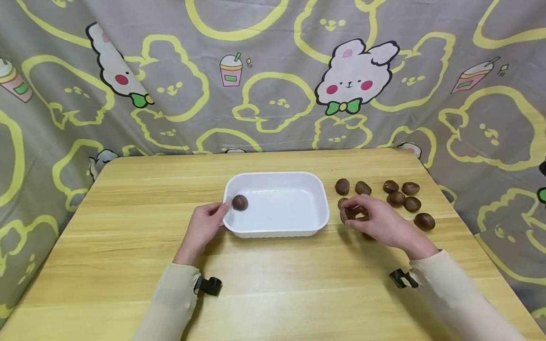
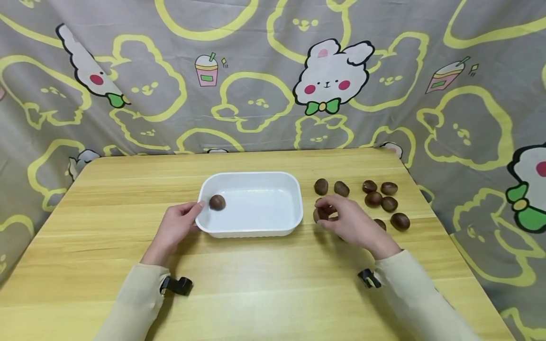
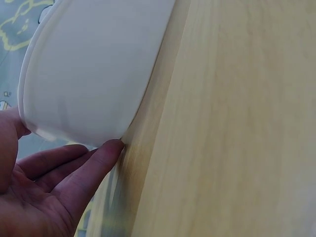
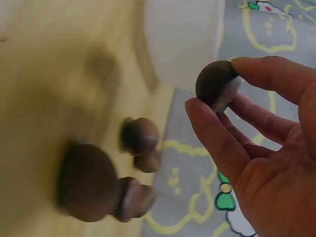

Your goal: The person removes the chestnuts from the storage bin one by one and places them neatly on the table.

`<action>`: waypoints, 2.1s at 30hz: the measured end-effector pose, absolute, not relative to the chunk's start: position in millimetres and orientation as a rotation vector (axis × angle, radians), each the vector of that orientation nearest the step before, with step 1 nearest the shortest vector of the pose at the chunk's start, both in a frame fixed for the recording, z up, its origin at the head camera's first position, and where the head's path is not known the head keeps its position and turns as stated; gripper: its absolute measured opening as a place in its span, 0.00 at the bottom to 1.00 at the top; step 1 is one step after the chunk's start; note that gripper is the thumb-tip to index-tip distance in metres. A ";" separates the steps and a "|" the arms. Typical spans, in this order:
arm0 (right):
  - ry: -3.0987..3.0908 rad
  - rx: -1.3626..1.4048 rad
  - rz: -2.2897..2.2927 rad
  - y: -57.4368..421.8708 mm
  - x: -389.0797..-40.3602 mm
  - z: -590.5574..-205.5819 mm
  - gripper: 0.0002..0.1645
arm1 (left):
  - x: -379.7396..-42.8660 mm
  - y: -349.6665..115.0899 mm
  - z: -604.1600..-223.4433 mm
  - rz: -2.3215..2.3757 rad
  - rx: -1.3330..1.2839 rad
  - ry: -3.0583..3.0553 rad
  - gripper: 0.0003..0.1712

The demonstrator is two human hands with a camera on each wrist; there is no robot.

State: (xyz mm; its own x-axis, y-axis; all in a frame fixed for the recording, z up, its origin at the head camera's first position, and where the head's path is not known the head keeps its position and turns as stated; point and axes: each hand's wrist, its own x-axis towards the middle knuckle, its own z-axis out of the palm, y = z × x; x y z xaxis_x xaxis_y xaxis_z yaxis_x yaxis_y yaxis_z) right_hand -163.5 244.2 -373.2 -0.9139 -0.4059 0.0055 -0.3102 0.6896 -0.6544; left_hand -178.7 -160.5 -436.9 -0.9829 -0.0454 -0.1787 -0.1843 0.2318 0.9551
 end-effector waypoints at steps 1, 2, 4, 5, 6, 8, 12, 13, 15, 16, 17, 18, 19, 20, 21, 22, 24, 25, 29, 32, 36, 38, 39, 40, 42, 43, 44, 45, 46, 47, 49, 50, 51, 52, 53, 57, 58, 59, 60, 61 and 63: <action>2.756 -0.586 -1.027 245.6 -163.7 -377.1 0.19 | -178.7 -160.4 -437.2 1.865 -0.223 2.377 0.27; 2.751 -0.584 -1.024 247.0 -164.2 -380.8 0.19 | -178.6 -160.4 -437.5 1.865 -0.223 2.377 0.27; 2.749 -0.572 -1.000 249.4 -165.4 -386.8 0.18 | -178.8 -160.3 -437.8 1.865 -0.225 2.378 0.27; 2.757 -0.572 -0.970 250.5 -166.1 -389.0 0.17 | -179.0 -160.3 -437.7 1.865 -0.227 2.379 0.27; 2.766 -0.573 -0.940 251.2 -166.8 -391.0 0.16 | -179.1 -160.4 -437.5 1.863 -0.229 2.379 0.28; 2.792 -0.580 -0.856 251.8 -167.5 -394.1 0.15 | -179.6 -160.6 -437.0 1.859 -0.229 2.377 0.28; 2.836 -0.628 -0.709 249.5 -169.1 -399.8 0.16 | -180.1 -161.1 -436.2 1.841 -0.233 2.387 0.29; 2.847 -0.636 -0.680 249.0 -169.4 -401.4 0.16 | -180.1 -161.2 -436.3 1.839 -0.232 2.387 0.29; 2.862 -0.655 -0.654 248.1 -170.0 -404.3 0.17 | -179.9 -161.3 -436.5 1.839 -0.230 2.388 0.29; 2.868 -0.657 -0.646 247.8 -170.1 -405.3 0.17 | -179.7 -161.3 -436.6 1.841 -0.228 2.387 0.28; 2.874 -0.656 -0.639 247.7 -170.0 -406.1 0.17 | -179.6 -161.3 -436.8 1.843 -0.225 2.385 0.28; 2.880 -0.654 -0.634 247.8 -169.9 -406.6 0.17 | -179.5 -161.2 -437.0 1.846 -0.222 2.383 0.28; 2.882 -0.654 -0.629 247.9 -169.9 -406.8 0.17 | -179.3 -161.1 -437.0 1.849 -0.220 2.381 0.28; 2.880 -0.655 -0.630 247.9 -169.9 -406.8 0.18 | -179.1 -161.0 -437.0 1.854 -0.219 2.378 0.28; 2.877 -0.657 -0.629 247.8 -169.9 -406.7 0.18 | -178.9 -160.8 -436.9 1.857 -0.220 2.376 0.28; 2.874 -0.654 -0.629 247.9 -169.8 -406.4 0.18 | -178.7 -160.8 -436.8 1.861 -0.220 2.373 0.28; 2.865 -0.648 -0.639 248.1 -169.6 -406.2 0.18 | -178.6 -160.6 -436.8 1.868 -0.223 2.367 0.28; 2.858 -0.644 -0.650 248.2 -169.6 -406.2 0.18 | -178.6 -160.6 -436.7 1.871 -0.225 2.364 0.28; 2.834 -0.625 -0.700 249.3 -169.5 -406.8 0.18 | -178.8 -160.8 -436.6 1.876 -0.225 2.360 0.28; 2.830 -0.619 -0.720 250.1 -168.7 -407.8 0.18 | -178.5 -161.2 -436.7 1.875 -0.222 2.360 0.28; 2.840 -0.634 -0.697 249.4 -168.5 -406.8 0.18 | -178.5 -162.1 -436.2 1.870 -0.222 2.359 0.29; 2.833 -0.634 -0.693 248.5 -168.1 -406.0 0.17 | -177.8 -162.4 -436.9 1.867 -0.228 2.356 0.29; 2.836 -0.628 -0.694 248.2 -168.0 -405.3 0.17 | -177.5 -162.4 -437.4 1.868 -0.232 2.354 0.28; 2.838 -0.612 -0.706 248.1 -167.9 -404.4 0.17 | -177.4 -162.4 -438.0 1.870 -0.231 2.352 0.28; 2.851 -0.584 -0.719 248.7 -167.8 -402.0 0.18 | -177.4 -162.1 -438.6 1.876 -0.226 2.349 0.28; 2.859 -0.569 -0.727 249.3 -167.9 -400.7 0.19 | -177.4 -162.0 -438.7 1.878 -0.222 2.350 0.28; 2.870 -0.553 -0.730 250.0 -168.0 -399.3 0.19 | -177.6 -161.9 -438.9 1.882 -0.218 2.350 0.28; 2.878 -0.537 -0.736 250.6 -168.0 -397.9 0.20 | -177.7 -161.8 -439.0 1.883 -0.216 2.351 0.28; 2.881 -0.526 -0.741 250.8 -168.4 -396.2 0.20 | -177.9 -161.8 -439.0 1.885 -0.212 2.353 0.28; 2.885 -0.526 -0.745 250.8 -169.1 -394.8 0.19 | -178.1 -161.8 -438.9 1.886 -0.213 2.355 0.29; 2.899 -0.518 -0.763 249.3 -170.6 -391.8 0.18 | -178.2 -161.9 -438.6 1.887 -0.218 2.358 0.29; 2.908 -0.518 -0.779 247.8 -171.5 -390.4 0.16 | -178.2 -161.9 -438.3 1.886 -0.222 2.358 0.29; 2.918 -0.527 -0.800 245.7 -172.6 -389.2 0.15 | -178.2 -161.9 -438.0 1.884 -0.224 2.359 0.29; 2.931 -0.542 -0.821 243.0 -173.5 -388.0 0.13 | -178.1 -161.7 -437.7 1.884 -0.226 2.358 0.29; 2.945 -0.557 -0.841 240.0 -174.4 -387.1 0.12 | -178.0 -161.5 -437.3 1.884 -0.229 2.357 0.29; 2.958 -0.628 -0.928 223.4 -177.4 -383.3 0.11 | -177.8 -160.9 -435.9 1.890 -0.236 2.354 0.28; 2.945 -0.636 -0.953 218.9 -178.3 -382.1 0.11 | -177.7 -160.7 -435.7 1.891 -0.237 2.355 0.28; 2.932 -0.643 -0.970 214.7 -179.2 -381.0 0.12 | -177.5 -160.5 -435.5 1.889 -0.238 2.357 0.28; 2.914 -0.649 -0.988 210.6 -180.4 -379.6 0.12 | -177.4 -160.3 -435.3 1.888 -0.237 2.358 0.28; 2.900 -0.654 -1.000 206.8 -181.8 -377.9 0.12 | -177.3 -160.1 -435.3 1.886 -0.236 2.361 0.28; 2.871 -0.672 -1.022 199.6 -185.1 -373.2 0.12 | -177.0 -159.6 -435.4 1.879 -0.238 2.369 0.28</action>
State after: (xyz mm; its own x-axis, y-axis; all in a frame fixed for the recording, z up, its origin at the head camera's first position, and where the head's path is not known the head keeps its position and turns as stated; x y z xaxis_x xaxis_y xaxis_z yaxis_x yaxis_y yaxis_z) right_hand -185.1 199.6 -373.2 -0.9071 -0.4028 0.1218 -0.3892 0.6929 -0.6070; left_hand -177.0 -159.6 -435.4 -0.9819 -0.0554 -0.1813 -0.1891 0.2225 0.9564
